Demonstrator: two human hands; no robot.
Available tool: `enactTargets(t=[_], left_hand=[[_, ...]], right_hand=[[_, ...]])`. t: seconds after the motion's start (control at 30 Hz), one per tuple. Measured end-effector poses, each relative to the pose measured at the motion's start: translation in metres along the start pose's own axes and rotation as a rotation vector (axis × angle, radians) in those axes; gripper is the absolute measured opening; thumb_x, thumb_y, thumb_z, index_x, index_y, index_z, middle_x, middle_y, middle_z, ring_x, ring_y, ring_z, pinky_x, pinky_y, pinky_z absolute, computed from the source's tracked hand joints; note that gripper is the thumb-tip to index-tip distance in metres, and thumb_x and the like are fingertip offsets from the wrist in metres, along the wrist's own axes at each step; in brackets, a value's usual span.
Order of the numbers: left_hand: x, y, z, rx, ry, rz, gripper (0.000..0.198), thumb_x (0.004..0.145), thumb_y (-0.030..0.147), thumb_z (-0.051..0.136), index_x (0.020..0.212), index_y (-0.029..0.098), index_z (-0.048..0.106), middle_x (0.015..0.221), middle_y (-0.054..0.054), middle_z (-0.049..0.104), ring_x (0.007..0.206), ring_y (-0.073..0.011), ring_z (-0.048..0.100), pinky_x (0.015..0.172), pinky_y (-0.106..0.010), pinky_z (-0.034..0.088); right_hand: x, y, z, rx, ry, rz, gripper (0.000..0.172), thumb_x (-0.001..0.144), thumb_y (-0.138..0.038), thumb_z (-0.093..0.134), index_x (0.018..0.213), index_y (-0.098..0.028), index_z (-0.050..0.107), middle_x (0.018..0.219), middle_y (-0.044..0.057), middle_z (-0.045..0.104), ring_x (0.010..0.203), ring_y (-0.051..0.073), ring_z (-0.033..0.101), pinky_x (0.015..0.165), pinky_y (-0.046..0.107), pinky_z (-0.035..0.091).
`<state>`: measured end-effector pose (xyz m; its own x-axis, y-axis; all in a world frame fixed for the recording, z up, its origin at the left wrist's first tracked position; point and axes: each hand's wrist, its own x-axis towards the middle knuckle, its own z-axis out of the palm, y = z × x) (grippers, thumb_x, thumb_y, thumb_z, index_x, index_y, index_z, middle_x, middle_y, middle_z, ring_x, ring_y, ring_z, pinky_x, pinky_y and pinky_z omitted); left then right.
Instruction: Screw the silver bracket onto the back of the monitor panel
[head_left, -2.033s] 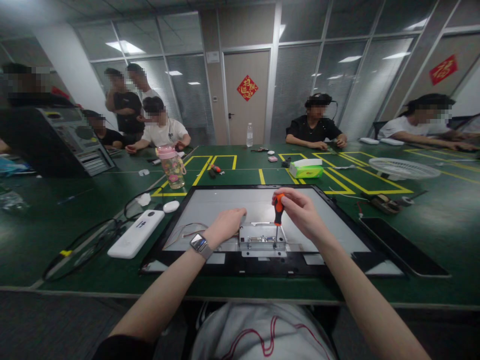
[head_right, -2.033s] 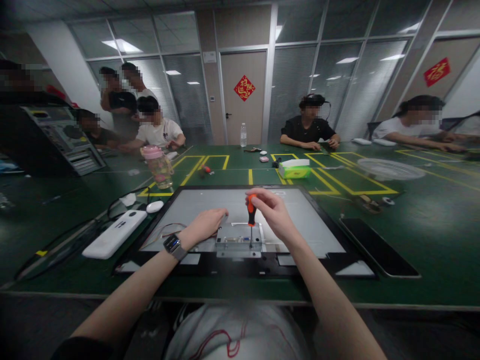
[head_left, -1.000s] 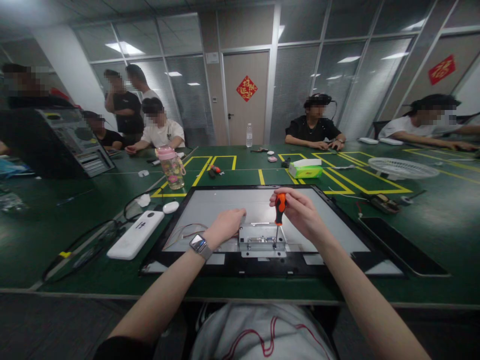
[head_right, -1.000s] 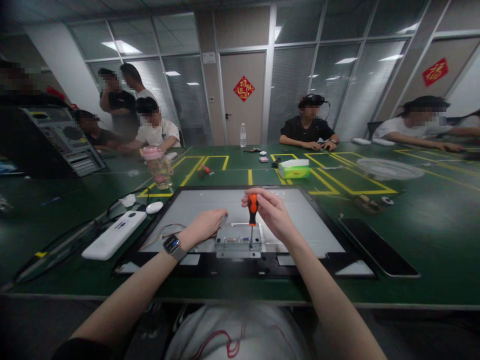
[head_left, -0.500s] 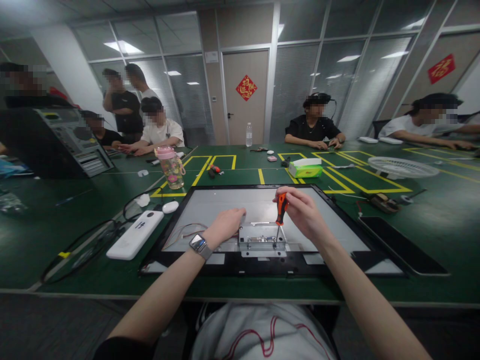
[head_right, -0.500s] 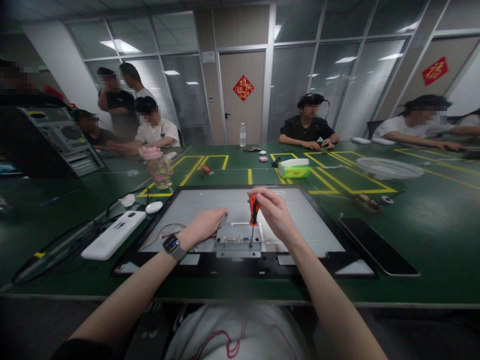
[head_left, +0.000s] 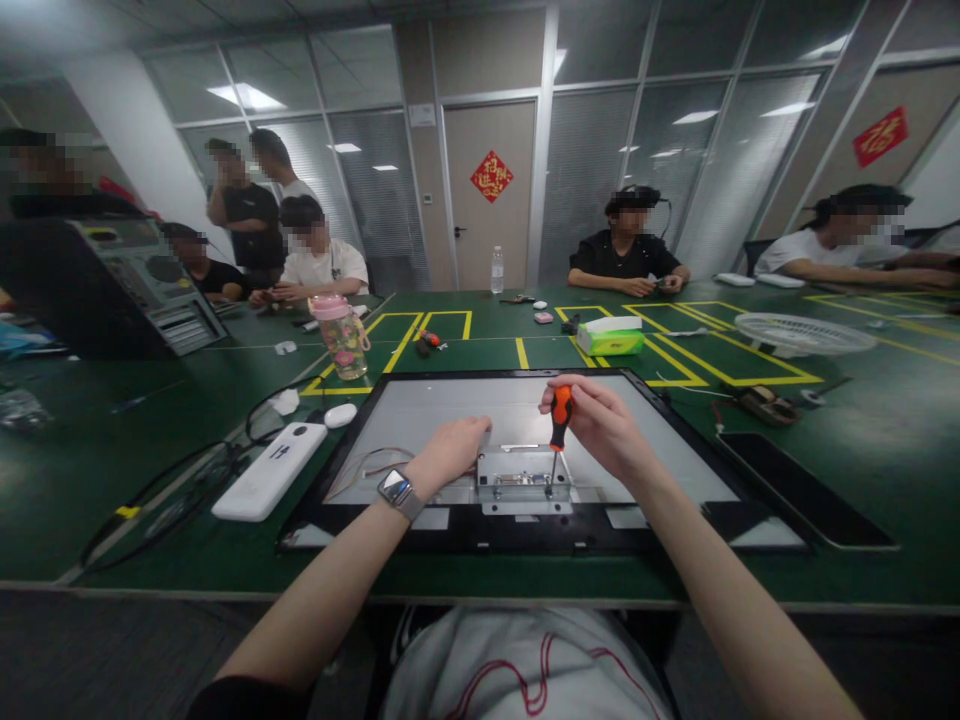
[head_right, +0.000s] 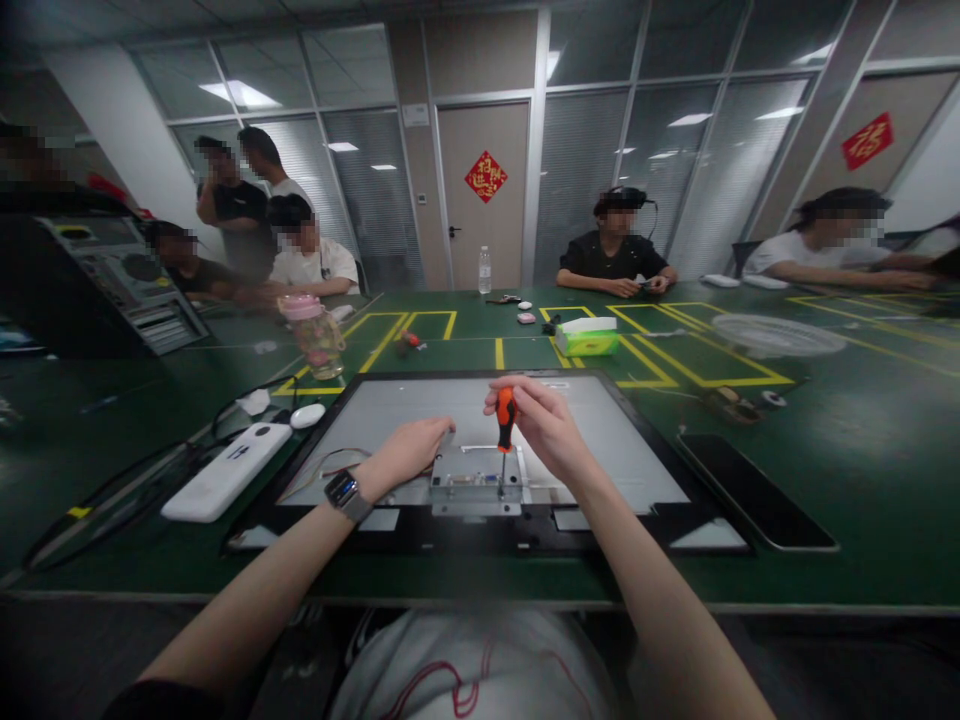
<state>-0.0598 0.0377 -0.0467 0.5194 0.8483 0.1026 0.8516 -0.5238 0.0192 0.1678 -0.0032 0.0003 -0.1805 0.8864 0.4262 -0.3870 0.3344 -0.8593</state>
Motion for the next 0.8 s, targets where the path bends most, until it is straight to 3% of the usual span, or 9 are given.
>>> enactTargets(t=[0.17,0.33,0.57,0.7,0.8], left_hand=[[-0.0002,-0.0008,0.0006,0.0,0.004,0.008,0.033,0.097,0.01,0.037,0.123,0.019,0.056,0.114,-0.011,0.07,0.102,-0.0249,0.068,0.085,-0.034,0.051],[-0.0007,-0.0013,0.0011,0.001,0.01,0.01,0.034,0.095,0.008,0.038,0.123,0.019,0.055,0.114,-0.01,0.07,0.101,-0.0241,0.068,0.084,-0.032,0.051],[-0.0005,-0.0016,0.001,0.0,0.007,0.013,0.034,0.096,0.009,0.038,0.123,0.019,0.055,0.114,-0.011,0.07,0.103,-0.0245,0.067,0.086,-0.033,0.05],[-0.0007,-0.0022,0.0017,-0.006,0.009,0.015,0.033,0.096,0.009,0.039,0.123,0.019,0.055,0.114,-0.011,0.07,0.103,-0.0247,0.068,0.087,-0.033,0.05],[-0.0009,-0.0018,0.0012,-0.004,0.006,0.009,0.034,0.095,0.009,0.039,0.123,0.019,0.055,0.113,-0.011,0.07,0.103,-0.0247,0.068,0.086,-0.033,0.05]], right_hand=[[0.0005,0.0018,-0.0012,-0.033,0.009,-0.009,0.028,0.076,-0.045,0.079,0.095,-0.025,0.077,0.083,0.004,0.071,0.081,0.02,0.065,0.08,0.036,0.052],[0.0008,0.0051,-0.0027,-0.149,0.06,-0.105,0.021,0.067,-0.04,0.086,0.079,-0.027,0.074,0.082,0.0,0.066,0.077,0.017,0.062,0.072,0.03,0.051],[0.0005,0.0045,-0.0013,-0.111,0.043,-0.066,0.028,0.078,-0.049,0.076,0.093,-0.026,0.076,0.081,0.003,0.069,0.078,0.019,0.064,0.077,0.036,0.053],[0.0007,0.0047,-0.002,-0.168,0.074,-0.124,0.023,0.073,-0.046,0.082,0.082,-0.026,0.074,0.082,0.001,0.064,0.074,0.017,0.062,0.07,0.031,0.052],[0.001,0.004,-0.0024,-0.128,0.081,-0.081,0.026,0.07,-0.049,0.082,0.078,-0.025,0.073,0.079,0.001,0.063,0.077,0.019,0.063,0.07,0.031,0.052]])
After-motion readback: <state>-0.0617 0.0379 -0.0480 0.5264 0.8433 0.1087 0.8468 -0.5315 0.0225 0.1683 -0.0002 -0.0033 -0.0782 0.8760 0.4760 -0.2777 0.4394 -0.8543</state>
